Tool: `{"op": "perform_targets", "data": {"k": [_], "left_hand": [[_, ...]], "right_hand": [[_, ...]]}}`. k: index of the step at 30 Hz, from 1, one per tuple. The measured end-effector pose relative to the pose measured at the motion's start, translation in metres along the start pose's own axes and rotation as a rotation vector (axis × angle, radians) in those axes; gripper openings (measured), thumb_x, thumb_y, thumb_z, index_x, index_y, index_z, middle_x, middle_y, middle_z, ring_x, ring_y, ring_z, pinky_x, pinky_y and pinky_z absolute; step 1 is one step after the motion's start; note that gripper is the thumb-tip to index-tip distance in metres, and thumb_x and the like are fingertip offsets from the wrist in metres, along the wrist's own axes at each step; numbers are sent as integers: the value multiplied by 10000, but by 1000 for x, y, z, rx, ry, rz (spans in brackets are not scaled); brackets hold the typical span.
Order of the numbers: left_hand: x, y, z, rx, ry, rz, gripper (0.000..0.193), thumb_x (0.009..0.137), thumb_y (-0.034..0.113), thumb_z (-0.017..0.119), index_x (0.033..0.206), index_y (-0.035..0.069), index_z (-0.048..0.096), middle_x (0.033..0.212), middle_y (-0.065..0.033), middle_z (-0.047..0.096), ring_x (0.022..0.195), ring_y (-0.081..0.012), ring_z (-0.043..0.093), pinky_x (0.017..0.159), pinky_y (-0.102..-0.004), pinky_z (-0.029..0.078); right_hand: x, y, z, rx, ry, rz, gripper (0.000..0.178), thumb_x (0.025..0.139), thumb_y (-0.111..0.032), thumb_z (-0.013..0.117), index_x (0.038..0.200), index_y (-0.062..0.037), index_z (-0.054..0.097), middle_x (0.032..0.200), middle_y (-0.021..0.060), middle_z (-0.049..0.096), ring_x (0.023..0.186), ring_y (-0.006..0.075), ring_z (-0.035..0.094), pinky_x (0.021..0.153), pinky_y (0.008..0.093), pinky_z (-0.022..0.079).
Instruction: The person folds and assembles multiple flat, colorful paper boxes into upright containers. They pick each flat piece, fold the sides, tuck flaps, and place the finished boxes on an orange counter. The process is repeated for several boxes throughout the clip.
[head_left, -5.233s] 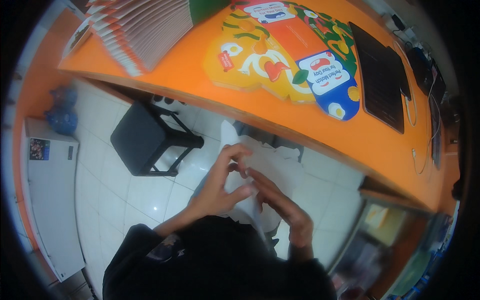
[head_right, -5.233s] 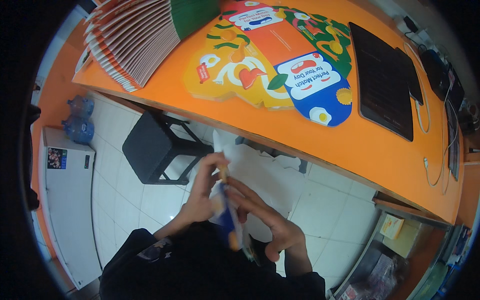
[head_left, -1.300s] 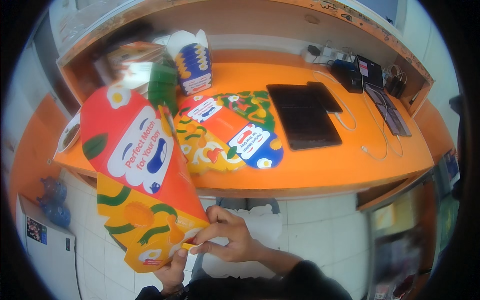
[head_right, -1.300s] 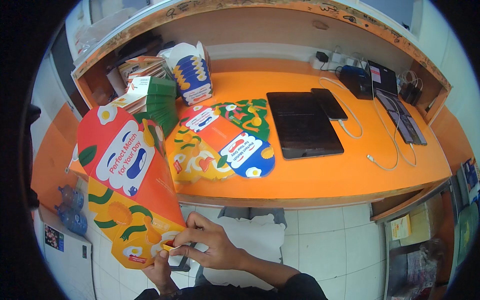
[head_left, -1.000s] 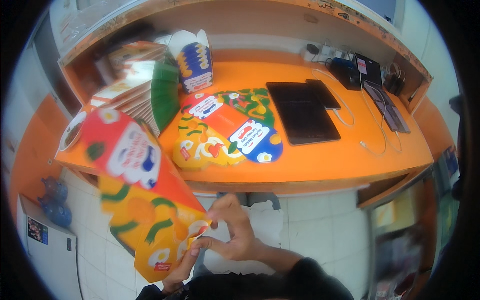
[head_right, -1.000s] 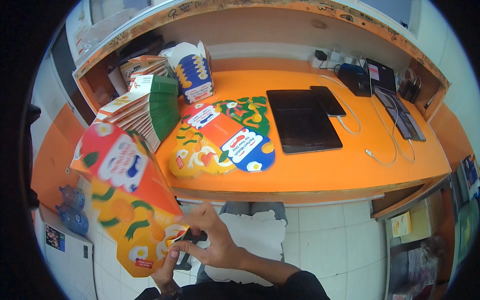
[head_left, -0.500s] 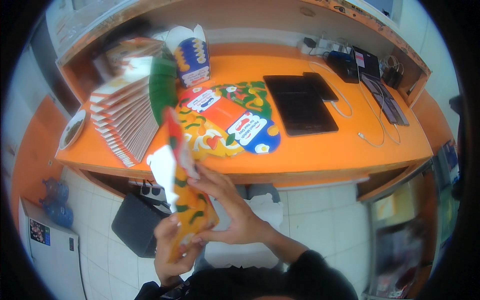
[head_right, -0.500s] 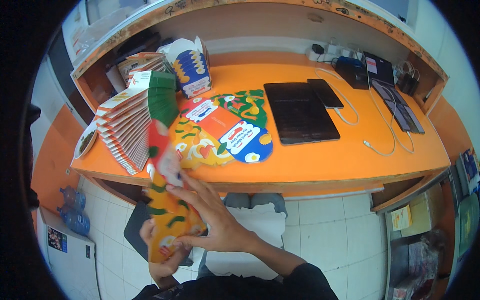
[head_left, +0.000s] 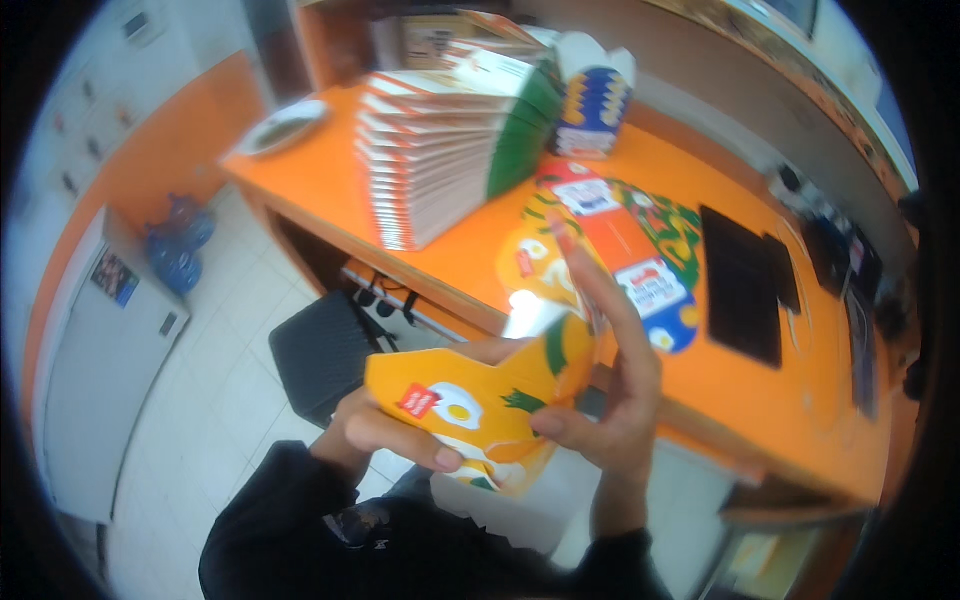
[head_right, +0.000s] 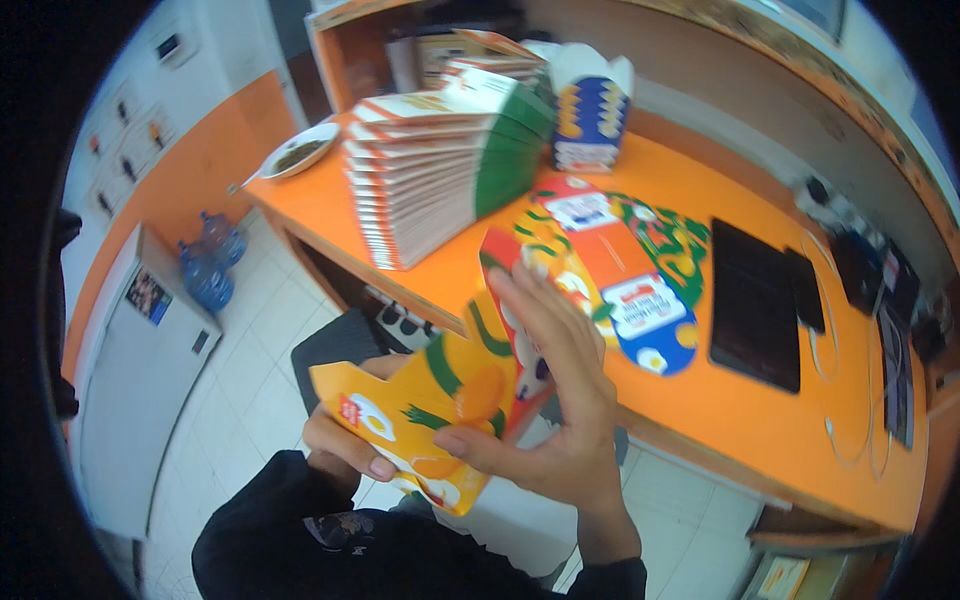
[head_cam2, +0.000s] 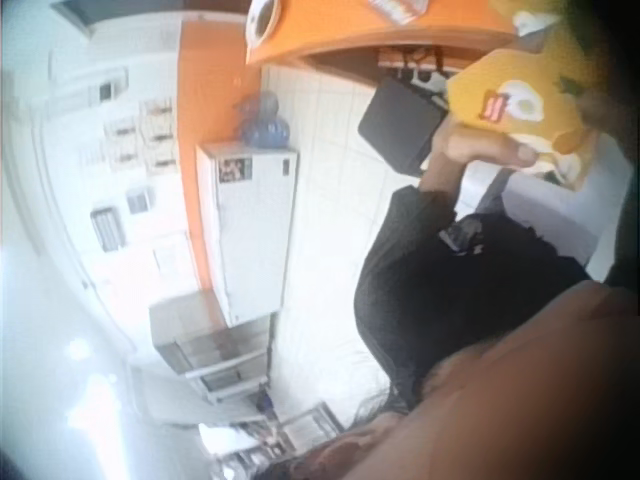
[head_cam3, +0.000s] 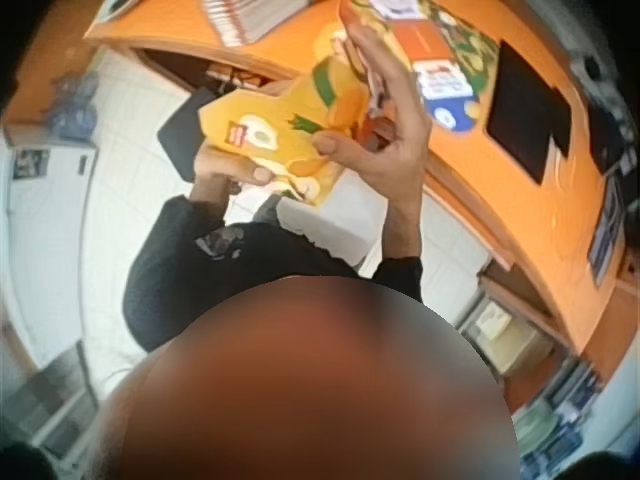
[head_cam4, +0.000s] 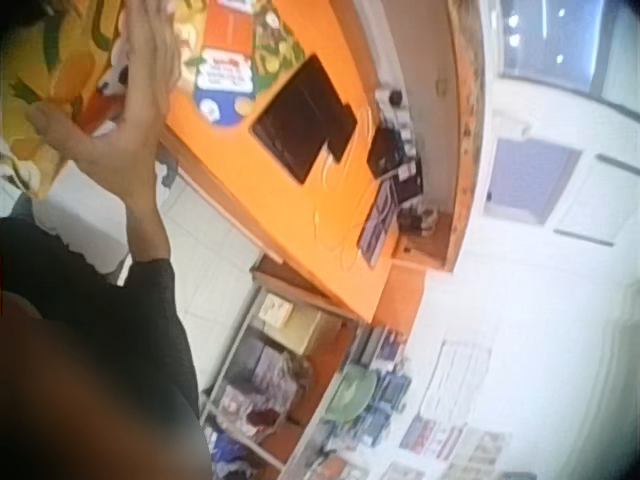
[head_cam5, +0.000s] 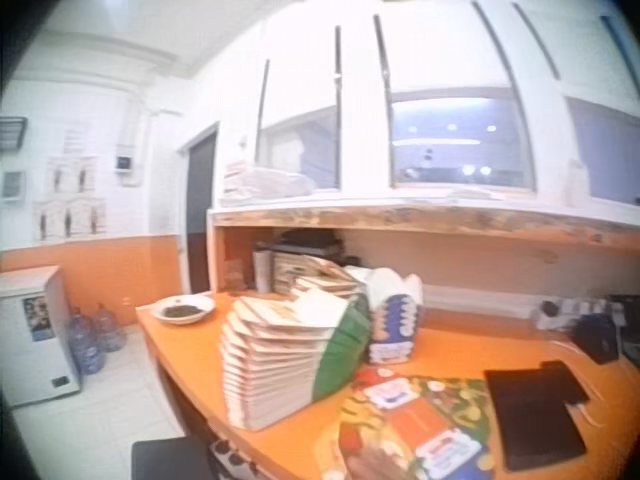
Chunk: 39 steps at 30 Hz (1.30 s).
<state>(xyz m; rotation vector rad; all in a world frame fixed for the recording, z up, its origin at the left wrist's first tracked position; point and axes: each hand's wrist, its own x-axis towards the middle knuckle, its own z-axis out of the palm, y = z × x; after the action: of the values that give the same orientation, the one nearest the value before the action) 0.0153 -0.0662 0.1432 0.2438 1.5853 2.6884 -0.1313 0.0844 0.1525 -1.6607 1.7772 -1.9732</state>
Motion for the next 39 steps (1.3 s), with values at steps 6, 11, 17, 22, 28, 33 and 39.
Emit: {"op": "perform_targets", "data": {"k": [6,11,17,22,28,33,39], "left_hand": [[5,7,-19,-58,-49,52,905,524,142,750,1351,26,402,1159,-191,587,1055,-318,601,912,-338,474],[-11,6,-22,-119,-26,-4,933,511,140,756,1363,28,395,1209,-202,567,1079,-337,586,952,-353,453],[-17,1,-24,241,-228,234,641,639,101,741,1239,8,535,1213,-175,580,1114,-317,567,957,-366,423],[-10,0,-6,540,-385,765,254,783,23,708,1034,0,675,1176,-108,618,1142,-222,545,988,-322,381],[-31,24,-1,632,-242,358,338,847,97,626,1179,39,598,1166,-88,611,1136,-221,543,954,-319,403],[-6,17,13,631,274,377,443,859,186,640,1246,54,470,1188,-115,551,1091,-232,562,905,-316,447],[1,30,17,152,330,86,450,838,286,689,1180,59,505,1132,-103,588,1050,-194,591,848,-282,508]], "right_hand": [[2,-17,13,266,-126,174,621,737,-240,783,1222,42,517,1093,154,613,993,227,625,807,287,498],[3,-35,20,235,-155,222,550,754,-181,727,1194,73,518,1135,181,613,1021,214,603,864,286,461],[16,-48,15,129,-350,-5,487,725,-158,710,1126,89,586,1194,215,592,1166,351,530,1015,431,340],[7,-58,14,-15,-433,-176,304,818,-256,612,1074,-109,685,1186,157,616,1208,407,490,1063,502,270],[-7,-62,14,-126,-262,-171,275,809,-43,649,1067,-130,686,1115,69,657,1096,254,602,1001,430,432],[5,-34,23,-48,179,38,174,830,75,586,982,59,668,963,151,693,973,237,659,963,399,461],[16,-45,7,-292,71,-227,181,769,35,634,934,7,703,947,118,699,937,252,671,892,367,500]]}}
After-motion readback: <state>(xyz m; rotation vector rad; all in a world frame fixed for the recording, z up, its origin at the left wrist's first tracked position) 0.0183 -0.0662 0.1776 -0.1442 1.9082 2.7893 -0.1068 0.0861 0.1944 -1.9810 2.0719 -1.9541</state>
